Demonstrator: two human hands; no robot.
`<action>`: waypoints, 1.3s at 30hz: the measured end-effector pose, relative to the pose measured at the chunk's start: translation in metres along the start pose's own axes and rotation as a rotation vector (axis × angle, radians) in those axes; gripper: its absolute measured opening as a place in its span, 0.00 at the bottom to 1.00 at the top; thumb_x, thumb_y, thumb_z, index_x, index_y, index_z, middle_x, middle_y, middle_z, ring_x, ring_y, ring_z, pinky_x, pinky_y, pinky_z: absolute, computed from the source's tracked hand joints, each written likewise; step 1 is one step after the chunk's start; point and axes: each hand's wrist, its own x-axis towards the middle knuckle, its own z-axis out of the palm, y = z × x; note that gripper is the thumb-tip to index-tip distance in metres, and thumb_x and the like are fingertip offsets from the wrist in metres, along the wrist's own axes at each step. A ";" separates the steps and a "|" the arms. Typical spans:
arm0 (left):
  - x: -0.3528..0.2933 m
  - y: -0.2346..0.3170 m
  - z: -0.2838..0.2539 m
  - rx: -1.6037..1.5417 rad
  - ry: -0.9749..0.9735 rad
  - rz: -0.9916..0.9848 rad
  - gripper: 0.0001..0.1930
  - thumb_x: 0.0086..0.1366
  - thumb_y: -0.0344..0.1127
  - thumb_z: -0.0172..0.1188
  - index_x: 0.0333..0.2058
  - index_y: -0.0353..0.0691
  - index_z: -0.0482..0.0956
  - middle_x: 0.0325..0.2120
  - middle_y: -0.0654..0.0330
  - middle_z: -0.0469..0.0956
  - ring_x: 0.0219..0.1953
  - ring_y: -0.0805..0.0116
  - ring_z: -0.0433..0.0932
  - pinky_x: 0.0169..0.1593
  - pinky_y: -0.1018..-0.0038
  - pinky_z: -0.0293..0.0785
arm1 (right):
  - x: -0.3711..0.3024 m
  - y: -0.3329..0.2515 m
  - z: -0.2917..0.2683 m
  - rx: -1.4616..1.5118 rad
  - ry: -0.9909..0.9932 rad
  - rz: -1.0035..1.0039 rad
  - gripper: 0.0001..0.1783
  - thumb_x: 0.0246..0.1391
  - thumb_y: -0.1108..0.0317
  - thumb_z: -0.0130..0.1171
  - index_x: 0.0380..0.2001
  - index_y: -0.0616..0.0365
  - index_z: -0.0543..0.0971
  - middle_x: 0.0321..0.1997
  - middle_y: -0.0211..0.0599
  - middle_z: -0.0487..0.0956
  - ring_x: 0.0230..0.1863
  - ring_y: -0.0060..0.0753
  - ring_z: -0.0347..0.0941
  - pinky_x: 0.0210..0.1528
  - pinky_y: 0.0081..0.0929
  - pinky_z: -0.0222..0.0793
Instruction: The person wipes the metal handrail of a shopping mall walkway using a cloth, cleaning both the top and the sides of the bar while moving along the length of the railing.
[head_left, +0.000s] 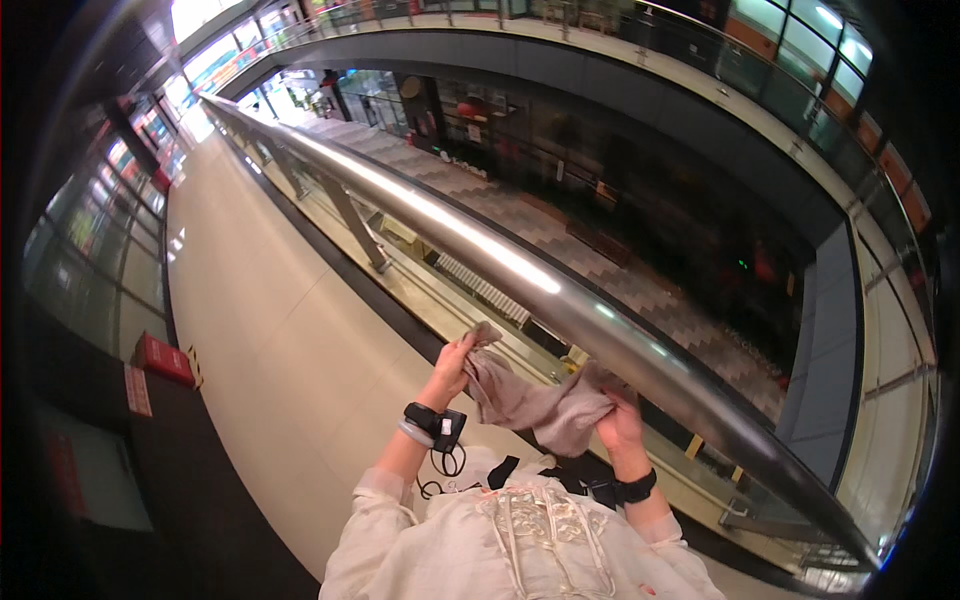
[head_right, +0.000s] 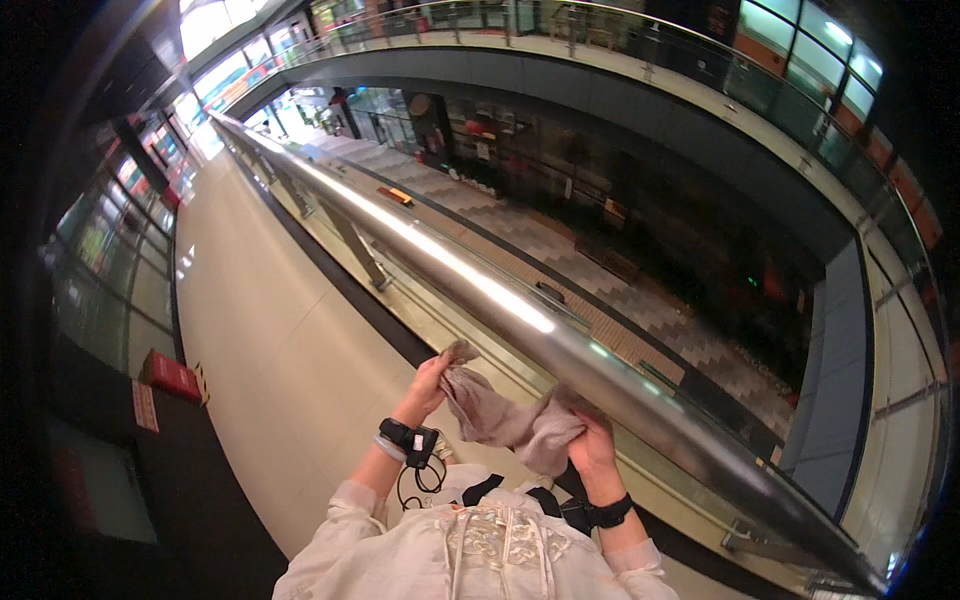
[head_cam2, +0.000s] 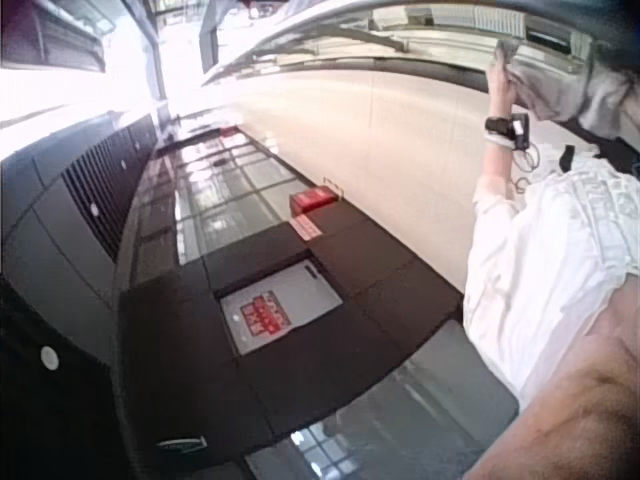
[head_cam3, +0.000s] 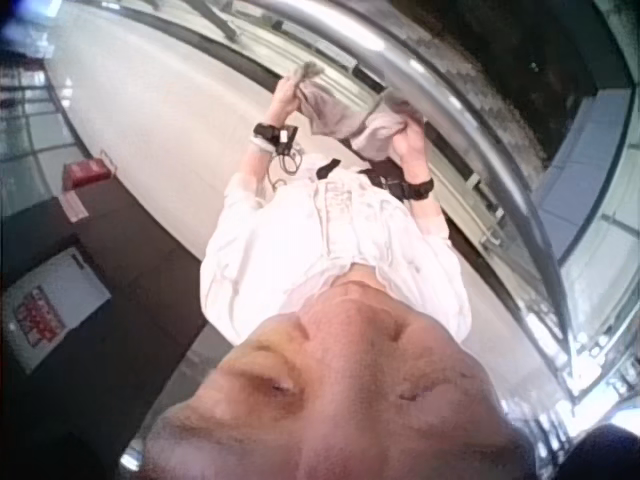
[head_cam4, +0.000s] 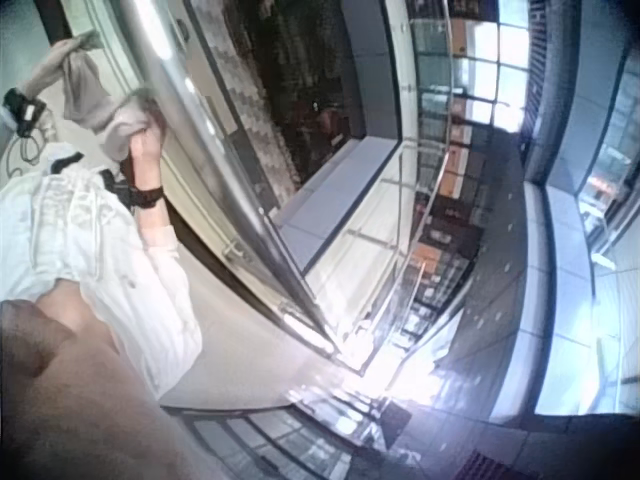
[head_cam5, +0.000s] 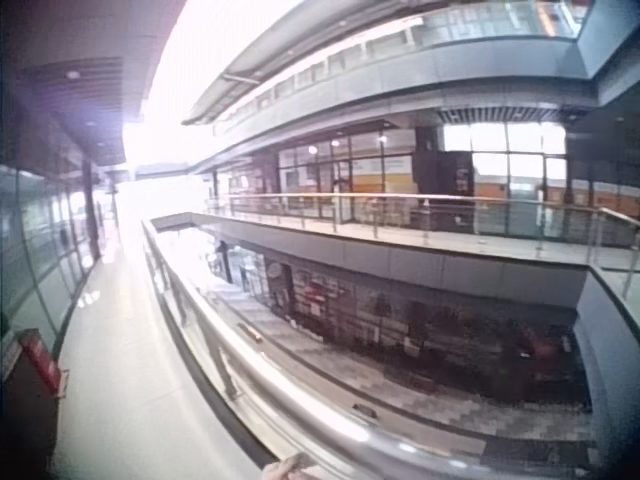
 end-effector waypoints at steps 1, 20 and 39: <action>-0.004 0.008 -0.011 -0.104 -0.005 0.043 0.19 0.63 0.39 0.46 0.47 0.31 0.63 0.41 0.56 0.70 0.41 0.66 0.71 0.45 0.70 0.69 | 0.002 -0.001 0.009 0.128 0.044 -0.043 0.19 0.45 0.78 0.47 0.44 0.61 0.68 0.49 0.38 0.69 0.50 0.36 0.63 0.55 0.34 0.57; 0.021 0.149 -0.171 -0.257 0.004 0.132 0.22 0.66 0.48 0.29 0.53 0.43 0.56 0.43 0.45 0.68 0.42 0.55 0.72 0.46 0.62 0.70 | 0.079 0.062 0.144 0.254 0.251 -0.442 0.17 0.41 0.82 0.46 0.39 0.65 0.71 0.45 0.41 0.71 0.47 0.34 0.66 0.52 0.30 0.60; 0.063 0.286 -0.324 -0.409 0.276 0.454 0.13 0.61 0.28 0.41 0.44 0.34 0.64 0.42 0.57 0.69 0.45 0.66 0.69 0.50 0.70 0.65 | 0.326 0.269 0.319 0.213 -0.054 0.058 0.12 0.39 0.84 0.50 0.31 0.63 0.74 0.35 0.37 0.75 0.39 0.33 0.68 0.49 0.30 0.61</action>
